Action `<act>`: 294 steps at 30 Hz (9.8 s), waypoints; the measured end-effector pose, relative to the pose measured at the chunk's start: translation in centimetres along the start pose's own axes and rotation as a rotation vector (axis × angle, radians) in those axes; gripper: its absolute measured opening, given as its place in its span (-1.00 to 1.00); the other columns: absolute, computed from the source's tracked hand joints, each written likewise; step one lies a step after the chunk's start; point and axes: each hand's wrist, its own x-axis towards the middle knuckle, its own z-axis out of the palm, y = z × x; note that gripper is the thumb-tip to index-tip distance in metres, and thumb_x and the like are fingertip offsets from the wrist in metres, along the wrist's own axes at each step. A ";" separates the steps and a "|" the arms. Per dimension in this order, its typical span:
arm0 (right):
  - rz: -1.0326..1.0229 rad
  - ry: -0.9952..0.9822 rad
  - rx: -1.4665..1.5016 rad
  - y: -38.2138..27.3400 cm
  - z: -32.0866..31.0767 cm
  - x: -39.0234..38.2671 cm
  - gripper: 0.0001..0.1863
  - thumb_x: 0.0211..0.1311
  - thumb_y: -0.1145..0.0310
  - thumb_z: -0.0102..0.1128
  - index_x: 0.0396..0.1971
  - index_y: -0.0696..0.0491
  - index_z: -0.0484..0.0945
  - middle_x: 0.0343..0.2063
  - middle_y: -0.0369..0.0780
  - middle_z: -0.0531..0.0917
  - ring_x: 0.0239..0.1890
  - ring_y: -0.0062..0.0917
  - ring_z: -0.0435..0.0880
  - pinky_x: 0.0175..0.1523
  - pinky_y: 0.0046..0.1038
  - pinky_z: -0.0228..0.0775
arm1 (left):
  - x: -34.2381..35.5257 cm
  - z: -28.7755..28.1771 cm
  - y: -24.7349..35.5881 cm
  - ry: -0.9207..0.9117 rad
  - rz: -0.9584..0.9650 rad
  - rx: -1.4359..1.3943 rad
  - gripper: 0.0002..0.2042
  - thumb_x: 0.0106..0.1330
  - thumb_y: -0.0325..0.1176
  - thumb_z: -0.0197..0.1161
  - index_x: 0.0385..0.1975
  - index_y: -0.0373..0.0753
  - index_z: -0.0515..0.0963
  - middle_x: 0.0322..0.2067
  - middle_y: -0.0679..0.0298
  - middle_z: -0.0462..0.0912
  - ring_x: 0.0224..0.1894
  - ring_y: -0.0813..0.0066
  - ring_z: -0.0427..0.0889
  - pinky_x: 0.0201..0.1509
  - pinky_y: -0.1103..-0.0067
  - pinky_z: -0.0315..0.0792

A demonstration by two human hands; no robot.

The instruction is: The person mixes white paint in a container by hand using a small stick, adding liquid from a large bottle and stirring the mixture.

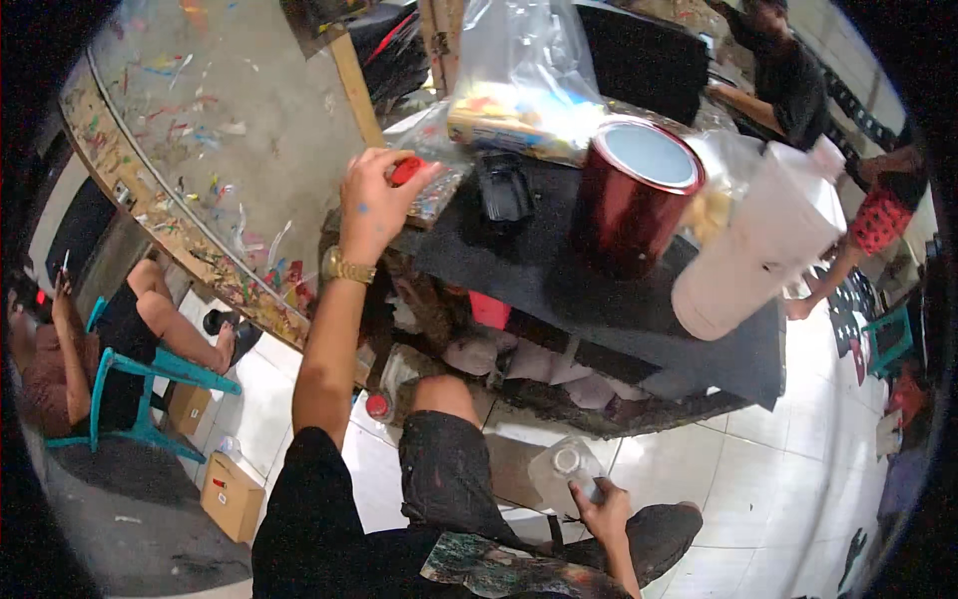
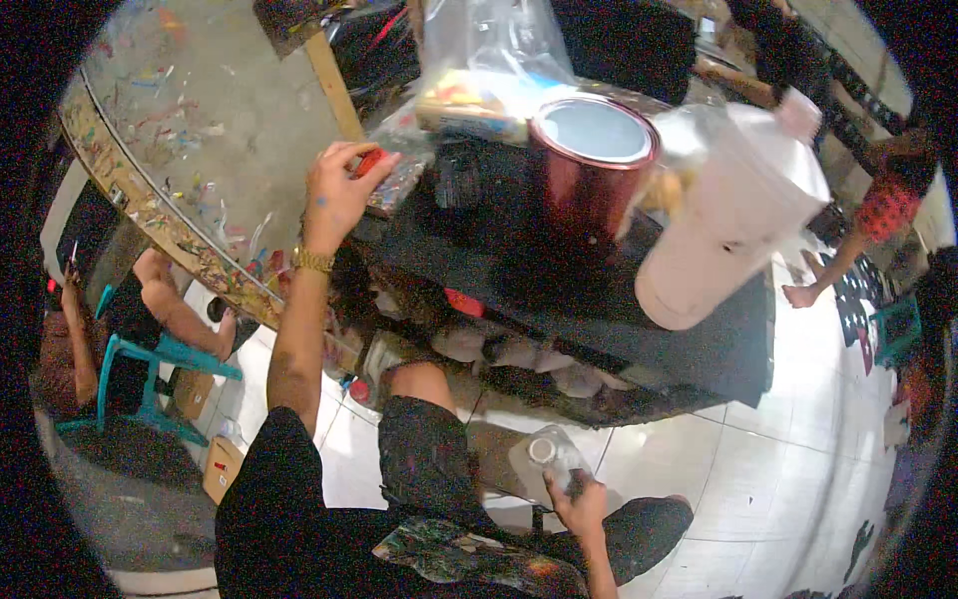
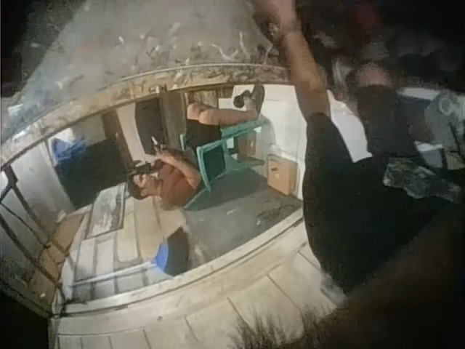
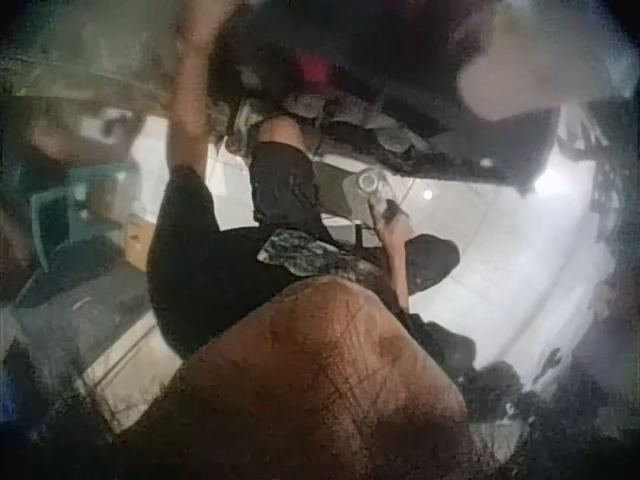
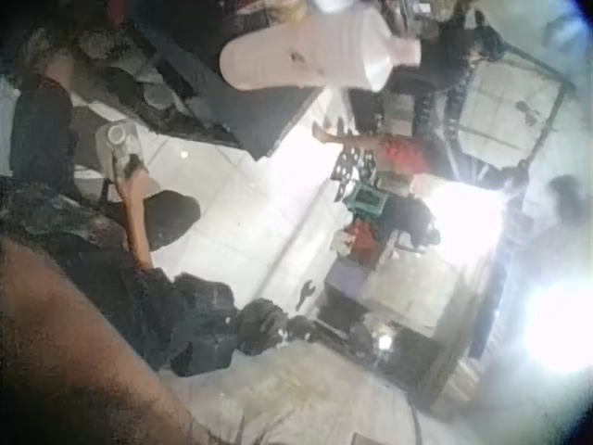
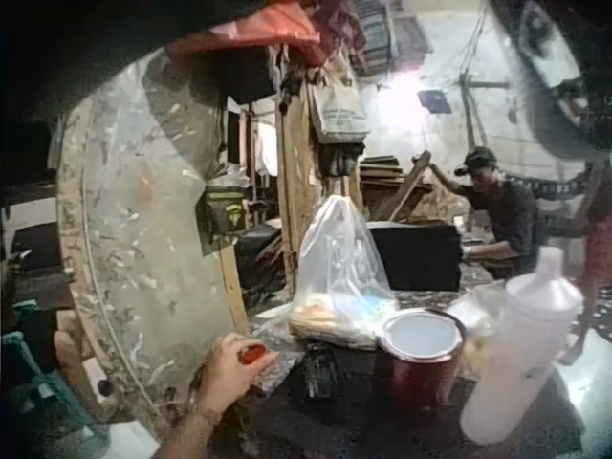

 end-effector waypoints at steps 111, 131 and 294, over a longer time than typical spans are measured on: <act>-0.130 -1.168 -1.185 12.1 4.9 16.4 -0.53 0.20 0.02 0.10 -0.34 0.19 0.68 -0.34 0.03 0.71 -0.28 -0.17 0.71 -0.14 -0.16 0.52 | -58.5 27.2 9.6 -0.614 -0.283 -0.649 -0.08 -0.24 -0.27 0.55 0.22 -0.33 0.23 0.15 -0.06 0.40 0.16 -0.10 0.41 0.25 0.22 0.36; -0.318 -1.185 -1.267 11.8 4.4 15.9 -0.55 0.15 0.01 0.16 -0.34 0.14 0.72 -0.33 0.00 0.72 -0.23 -0.17 0.71 -0.10 -0.19 0.54 | -59.4 27.4 9.8 -0.520 -0.364 -0.716 -0.14 -0.23 -0.22 0.59 0.15 -0.28 0.27 0.06 -0.07 0.45 0.10 -0.13 0.46 0.14 0.21 0.42; -0.289 -0.308 -0.278 20.9 9.4 8.4 -0.81 0.22 0.35 0.12 -0.37 0.14 0.65 -0.44 0.05 0.65 -0.38 -0.02 0.65 -0.29 -0.11 0.50 | -61.9 27.1 10.3 -0.966 -0.699 -0.772 0.17 -0.36 -0.18 0.67 0.32 -0.41 0.05 0.19 -0.20 0.35 0.23 -0.18 0.33 0.31 0.18 0.27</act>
